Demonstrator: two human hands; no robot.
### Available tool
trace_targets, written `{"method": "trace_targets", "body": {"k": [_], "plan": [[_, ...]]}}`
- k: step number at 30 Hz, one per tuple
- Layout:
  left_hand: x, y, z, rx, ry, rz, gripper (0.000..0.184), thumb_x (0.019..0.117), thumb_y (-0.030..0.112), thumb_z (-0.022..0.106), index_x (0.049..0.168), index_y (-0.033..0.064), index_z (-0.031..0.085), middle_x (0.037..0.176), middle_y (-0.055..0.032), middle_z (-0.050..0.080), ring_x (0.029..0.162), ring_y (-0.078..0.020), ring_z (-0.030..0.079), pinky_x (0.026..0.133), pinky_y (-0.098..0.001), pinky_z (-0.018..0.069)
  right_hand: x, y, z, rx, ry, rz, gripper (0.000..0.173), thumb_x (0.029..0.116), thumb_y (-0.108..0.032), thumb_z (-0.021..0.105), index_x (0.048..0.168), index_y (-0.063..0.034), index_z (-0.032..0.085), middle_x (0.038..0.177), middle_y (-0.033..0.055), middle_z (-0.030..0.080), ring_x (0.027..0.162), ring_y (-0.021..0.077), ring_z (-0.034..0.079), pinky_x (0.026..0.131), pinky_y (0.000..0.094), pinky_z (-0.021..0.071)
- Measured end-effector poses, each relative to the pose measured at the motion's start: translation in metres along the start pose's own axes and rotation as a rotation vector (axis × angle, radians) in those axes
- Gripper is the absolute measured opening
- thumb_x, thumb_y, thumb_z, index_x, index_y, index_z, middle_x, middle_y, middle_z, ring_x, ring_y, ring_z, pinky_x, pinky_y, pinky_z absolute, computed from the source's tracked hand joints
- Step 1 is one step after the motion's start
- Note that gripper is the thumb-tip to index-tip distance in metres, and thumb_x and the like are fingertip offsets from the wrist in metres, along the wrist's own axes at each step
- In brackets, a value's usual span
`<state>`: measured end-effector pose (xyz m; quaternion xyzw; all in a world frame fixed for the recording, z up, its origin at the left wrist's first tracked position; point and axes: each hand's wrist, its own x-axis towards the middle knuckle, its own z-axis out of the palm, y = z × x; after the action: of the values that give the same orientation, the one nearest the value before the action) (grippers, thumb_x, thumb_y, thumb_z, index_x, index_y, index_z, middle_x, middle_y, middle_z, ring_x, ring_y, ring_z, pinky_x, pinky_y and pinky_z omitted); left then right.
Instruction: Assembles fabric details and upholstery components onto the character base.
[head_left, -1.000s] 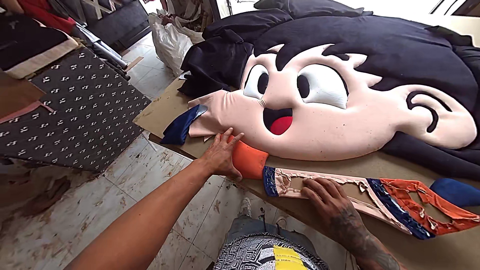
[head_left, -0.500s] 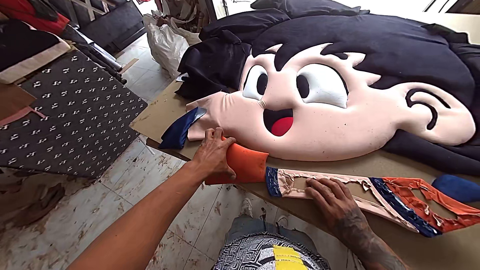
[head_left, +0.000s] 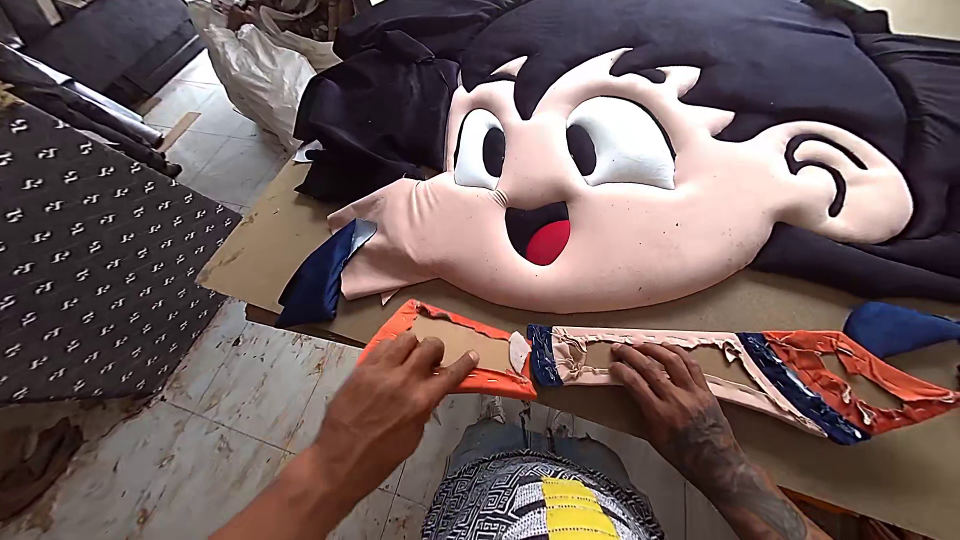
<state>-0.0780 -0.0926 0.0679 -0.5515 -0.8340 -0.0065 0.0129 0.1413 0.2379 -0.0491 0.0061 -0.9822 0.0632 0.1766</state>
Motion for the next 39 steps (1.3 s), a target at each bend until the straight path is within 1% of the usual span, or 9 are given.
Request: {"method": "trace_targets", "body": {"k": [5,10,14,19,23,27,29,33,39], "plan": [[-0.013,0.018,0.063,0.028,0.035,-0.106,0.065,0.0952,0.005,0.054,0.147,0.0446,0.054,0.107,-0.0091,0.063,0.089,-0.0282,0.06,0.072,-0.0423,0.0516,0.002,-0.002,0.001,0.007,-0.008,0.028,0.032,0.0941,-0.008,0.055,0.118,-0.0218,0.071,0.135,0.0001,0.067,0.128,0.0284,0.059,0.106,0.0507,0.0473],[-0.013,0.008,0.08,-0.111,0.104,-0.071,0.042,0.098,0.041,0.06,0.139,0.0476,0.061,0.142,-0.0085,0.059,0.139,-0.0361,0.047,0.117,-0.065,0.0321,0.014,-0.013,-0.004,0.046,-0.05,0.09,0.031,0.0987,-0.046,0.058,0.111,-0.023,0.074,0.131,0.002,0.068,0.13,0.0287,0.058,0.11,0.0528,0.0449],[0.0,0.0,0.083,-0.168,0.081,0.0,0.048,0.0894,0.069,0.062,0.132,0.048,0.066,0.163,-0.0092,0.04,0.155,-0.0427,0.022,0.122,-0.0728,0.0158,0.046,-0.039,-0.006,0.164,-0.09,0.106,0.06,0.0864,-0.072,0.062,0.125,-0.0265,0.071,0.143,0.0046,0.06,0.139,0.0297,0.049,0.114,0.0534,0.0416],[0.038,-0.009,0.084,-0.231,0.048,0.089,0.059,0.0785,0.082,0.062,0.119,0.0408,0.073,0.154,-0.0061,0.052,0.151,-0.0362,0.035,0.123,-0.0696,0.0194,0.075,-0.048,0.019,0.222,-0.154,0.074,0.091,0.0743,-0.077,0.069,0.147,-0.0244,0.055,0.153,0.0038,0.052,0.146,0.0273,0.042,0.121,0.056,0.0322],[0.065,-0.011,0.081,-0.284,-0.076,0.124,0.095,0.0641,0.081,0.073,0.141,0.0274,0.058,0.143,0.0067,0.059,0.132,-0.015,0.055,0.114,-0.0446,0.0418,0.079,-0.045,0.025,0.261,-0.15,0.096,0.083,0.0778,-0.074,0.069,0.143,-0.0242,0.061,0.142,-0.0004,0.061,0.134,0.0233,0.054,0.119,0.0549,0.0352],[0.08,-0.017,0.082,-0.294,-0.184,0.141,0.12,0.0538,0.089,0.072,0.152,0.0255,0.049,0.131,0.0028,0.063,0.116,-0.0173,0.059,0.097,-0.0392,0.0495,0.079,-0.047,0.023,0.268,-0.166,0.113,0.077,0.0759,-0.07,0.073,0.14,-0.0274,0.063,0.138,-0.0029,0.062,0.129,0.0219,0.055,0.116,0.0531,0.0373],[0.088,-0.021,0.08,-0.328,-0.266,0.134,0.11,0.0557,0.085,0.076,0.149,0.0312,0.053,0.122,0.0041,0.063,0.109,-0.0155,0.059,0.091,-0.0358,0.052,0.08,-0.049,0.021,0.269,-0.179,0.127,0.077,0.0741,-0.067,0.076,0.139,-0.0273,0.064,0.137,-0.004,0.063,0.128,0.0212,0.056,0.116,0.0536,0.0372],[0.109,-0.036,0.074,-0.452,-0.437,0.157,0.067,0.0835,0.059,0.075,0.145,0.039,0.057,0.115,0.0042,0.066,0.102,-0.0125,0.065,0.084,-0.0365,0.0577,0.081,-0.048,0.022,0.292,-0.178,0.142,0.076,0.0727,-0.061,0.079,0.14,-0.0275,0.064,0.137,-0.0046,0.063,0.127,0.0216,0.056,0.117,0.0575,0.0346],[0.126,-0.052,0.082,-0.614,-0.467,0.171,0.05,0.085,0.056,0.075,0.133,0.0445,0.067,0.1,0.0151,0.068,0.085,0.001,0.064,0.073,-0.0257,0.0565,0.08,-0.047,0.026,0.34,-0.156,0.156,0.072,0.0745,-0.058,0.078,0.138,-0.0264,0.065,0.137,-0.003,0.063,0.128,0.0235,0.056,0.118,0.061,0.0322]]}}
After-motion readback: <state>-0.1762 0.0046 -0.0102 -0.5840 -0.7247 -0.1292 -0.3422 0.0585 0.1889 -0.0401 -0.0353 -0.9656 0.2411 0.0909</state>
